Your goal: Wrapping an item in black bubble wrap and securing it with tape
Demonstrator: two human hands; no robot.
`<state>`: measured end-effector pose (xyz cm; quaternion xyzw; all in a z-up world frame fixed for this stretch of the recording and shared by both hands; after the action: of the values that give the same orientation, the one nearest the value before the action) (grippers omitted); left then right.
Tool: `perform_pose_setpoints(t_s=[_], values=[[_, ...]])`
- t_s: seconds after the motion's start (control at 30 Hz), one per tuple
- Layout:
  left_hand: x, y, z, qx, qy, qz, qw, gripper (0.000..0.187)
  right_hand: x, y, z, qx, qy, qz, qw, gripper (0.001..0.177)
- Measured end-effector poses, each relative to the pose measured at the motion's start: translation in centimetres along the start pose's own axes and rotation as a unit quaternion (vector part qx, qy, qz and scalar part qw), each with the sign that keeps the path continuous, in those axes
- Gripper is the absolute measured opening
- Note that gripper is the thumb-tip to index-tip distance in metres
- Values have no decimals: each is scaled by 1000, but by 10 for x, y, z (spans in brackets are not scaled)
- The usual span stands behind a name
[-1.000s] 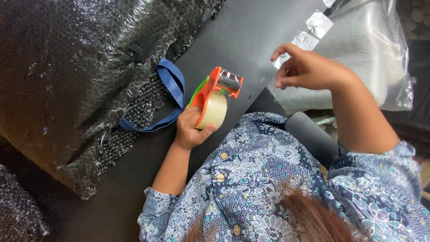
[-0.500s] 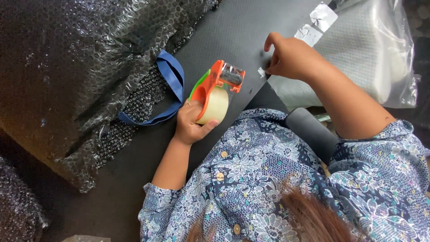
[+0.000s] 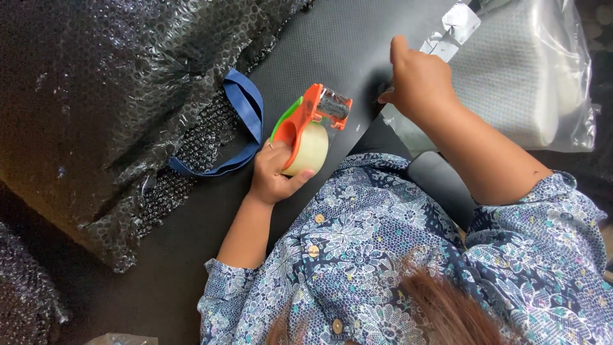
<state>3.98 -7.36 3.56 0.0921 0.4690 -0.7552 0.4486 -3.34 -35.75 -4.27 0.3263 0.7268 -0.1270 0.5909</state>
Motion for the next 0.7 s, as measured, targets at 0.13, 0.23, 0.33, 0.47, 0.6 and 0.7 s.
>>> perform_pose_setpoints(t_s=[0.13, 0.23, 0.33, 0.47, 0.6, 0.7], values=[[-2, -3, 5, -14, 1, -6, 1000, 50, -34, -15, -13, 23, -3, 49, 999, 78], [-6, -4, 3, -30, -21, -25, 999, 52, -78, -30, -37, 28, -65, 170, 983, 60], [-31, -25, 10, -17, -52, -27, 998, 47, -116, -31, -60, -56, -208, 251, 944, 45], [-120, -51, -30, 29, -189, -40, 981, 46, -122, 2, -68, -103, -150, 285, 941, 37], [-237, -100, -135, -40, -217, 522, 824, 63, -116, 53, -52, -167, -34, 272, 947, 31], [-309, -92, -240, -187, -194, 642, 718, 56, -119, 82, -27, -242, -15, 264, 934, 33]])
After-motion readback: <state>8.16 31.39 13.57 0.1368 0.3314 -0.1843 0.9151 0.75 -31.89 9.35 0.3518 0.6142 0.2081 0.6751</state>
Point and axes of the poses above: each hand's wrist, its own z-axis towards the middle knuckle, its own x-axis out of the palm, y = z × x, the point moved 10 cm from there along z, towards the middle knuckle, and after that the axes turned 2 degrees about x, right-handed, at the moved point
